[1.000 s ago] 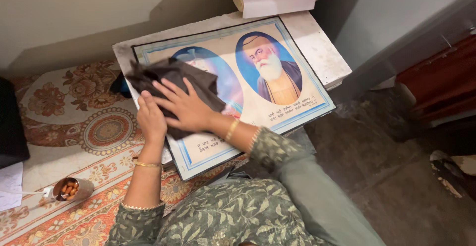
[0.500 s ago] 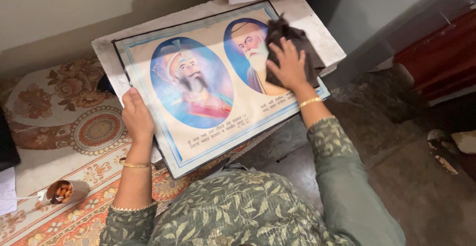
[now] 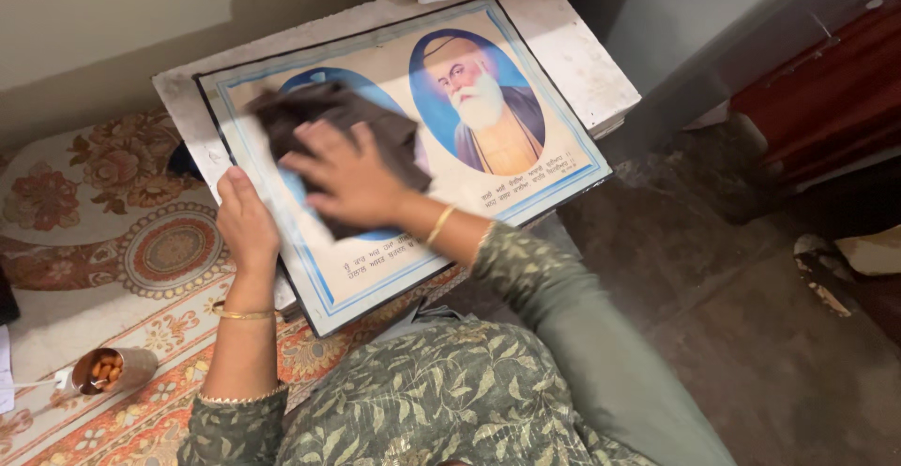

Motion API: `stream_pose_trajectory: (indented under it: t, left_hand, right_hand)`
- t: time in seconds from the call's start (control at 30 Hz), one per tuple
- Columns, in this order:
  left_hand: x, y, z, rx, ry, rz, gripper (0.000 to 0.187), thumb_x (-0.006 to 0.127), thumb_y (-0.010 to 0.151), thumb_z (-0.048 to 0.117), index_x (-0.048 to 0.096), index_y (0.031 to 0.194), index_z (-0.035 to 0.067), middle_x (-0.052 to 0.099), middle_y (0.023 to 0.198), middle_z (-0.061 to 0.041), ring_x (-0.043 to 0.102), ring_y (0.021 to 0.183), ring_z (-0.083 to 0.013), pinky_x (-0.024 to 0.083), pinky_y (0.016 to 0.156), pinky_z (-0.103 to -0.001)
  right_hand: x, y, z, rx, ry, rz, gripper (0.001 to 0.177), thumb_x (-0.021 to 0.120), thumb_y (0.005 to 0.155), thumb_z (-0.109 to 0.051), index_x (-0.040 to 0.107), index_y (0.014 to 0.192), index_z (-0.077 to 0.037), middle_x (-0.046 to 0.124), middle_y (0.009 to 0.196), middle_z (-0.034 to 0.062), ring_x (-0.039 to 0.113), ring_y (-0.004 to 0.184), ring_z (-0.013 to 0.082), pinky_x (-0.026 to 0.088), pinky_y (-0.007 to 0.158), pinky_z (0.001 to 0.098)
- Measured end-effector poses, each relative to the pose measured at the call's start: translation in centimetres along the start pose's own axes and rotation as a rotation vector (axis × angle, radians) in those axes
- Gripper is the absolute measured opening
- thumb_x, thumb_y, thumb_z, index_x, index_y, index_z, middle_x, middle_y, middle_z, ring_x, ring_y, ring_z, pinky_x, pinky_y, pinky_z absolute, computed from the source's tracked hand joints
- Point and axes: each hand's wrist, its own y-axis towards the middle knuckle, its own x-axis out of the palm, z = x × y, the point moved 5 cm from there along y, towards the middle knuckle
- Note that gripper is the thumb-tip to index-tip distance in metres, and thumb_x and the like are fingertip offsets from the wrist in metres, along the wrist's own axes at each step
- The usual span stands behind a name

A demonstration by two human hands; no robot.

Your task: The person wipes a framed portrait with a dark cloth, places it on a white shelf, then wipes the shelf surface. The person wipes a soundbar and places it on the shelf, wipes a small metal cup and places it on the shelf, then wipes a larger framed picture and places it on the shelf. The person wipes a plastic container and a tin box, placing them on a lower shelf.

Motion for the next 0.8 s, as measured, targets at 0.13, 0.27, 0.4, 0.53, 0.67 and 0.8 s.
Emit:
stream_pose_trajectory:
  t: [0.13,0.27,0.4,0.53,0.67,0.8]
  left_hand:
    - [-0.1,0.3,0.3,0.056,-0.030,0.020,0.070,0.022,0.112,0.057,0.053,0.137,-0.001,0.067,0.112,-0.033,0.060,0.106,-0.0547,0.045,0.087,-0.058]
    - [0.0,0.0,0.4,-0.009,0.052,0.004,0.060,0.040,0.109,0.052,0.056,0.136,0.001,0.069,0.109,-0.032,0.063,0.104,-0.0516,0.047,0.088,-0.056]
    - [-0.4,-0.3,1.5,0.052,0.129,0.004,0.061,0.071,0.094,0.039,0.055,0.136,-0.003,0.071,0.109,-0.029,0.069,0.102,-0.0456,0.052,0.090,-0.050]
    - [-0.4,-0.5,1.8,0.110,0.125,0.012,0.066,0.080,0.090,0.032,0.054,0.137,-0.005,0.071,0.112,-0.028,0.069,0.105,-0.0448,0.052,0.091,-0.048]
    - [0.1,-0.1,0.6,0.047,0.127,-0.004,0.065,0.080,0.089,0.032,0.055,0.138,-0.004,0.072,0.109,-0.028,0.070,0.103,-0.0439,0.052,0.091,-0.048]
    - [0.5,0.8,-0.9,-0.013,0.131,0.006,0.059,0.085,0.088,0.029,0.059,0.128,-0.006,0.071,0.107,-0.026,0.069,0.097,-0.0396,0.052,0.086,-0.046]
  right_hand:
    - [0.7,2.7,-3.7,-0.142,0.078,-0.029,0.069,0.058,0.094,-0.059,0.041,0.154,-0.028,0.024,0.169,0.0116,0.020,0.157,0.0317,0.016,0.117,0.0763]
    - [1.4,4.9,2.8,0.051,0.020,-0.025,0.066,0.057,0.094,-0.061,0.045,0.152,-0.030,0.032,0.163,0.0111,0.027,0.154,0.0302,0.015,0.116,0.0752]
    - [-0.2,3.0,14.3,0.321,-0.109,0.097,0.064,0.059,0.092,-0.054,0.051,0.147,-0.024,0.035,0.161,0.0138,0.029,0.150,0.0324,0.018,0.112,0.0730]
    - [-4.3,-5.6,24.5,0.643,-0.278,0.092,0.065,0.058,0.095,-0.058,0.050,0.148,-0.021,0.033,0.159,0.0153,0.026,0.149,0.0334,0.018,0.109,0.0773]
    - [-9.5,-16.6,28.5,0.926,-0.305,0.126,0.062,0.058,0.096,-0.055,0.049,0.148,-0.023,0.034,0.159,0.0151,0.026,0.149,0.0311,0.018,0.105,0.0797]
    - [-11.1,-23.9,26.4,1.151,-0.255,0.210,0.067,0.058,0.096,-0.056,0.048,0.153,-0.022,0.036,0.158,0.0178,0.028,0.146,0.0353,0.039,0.105,0.0674]
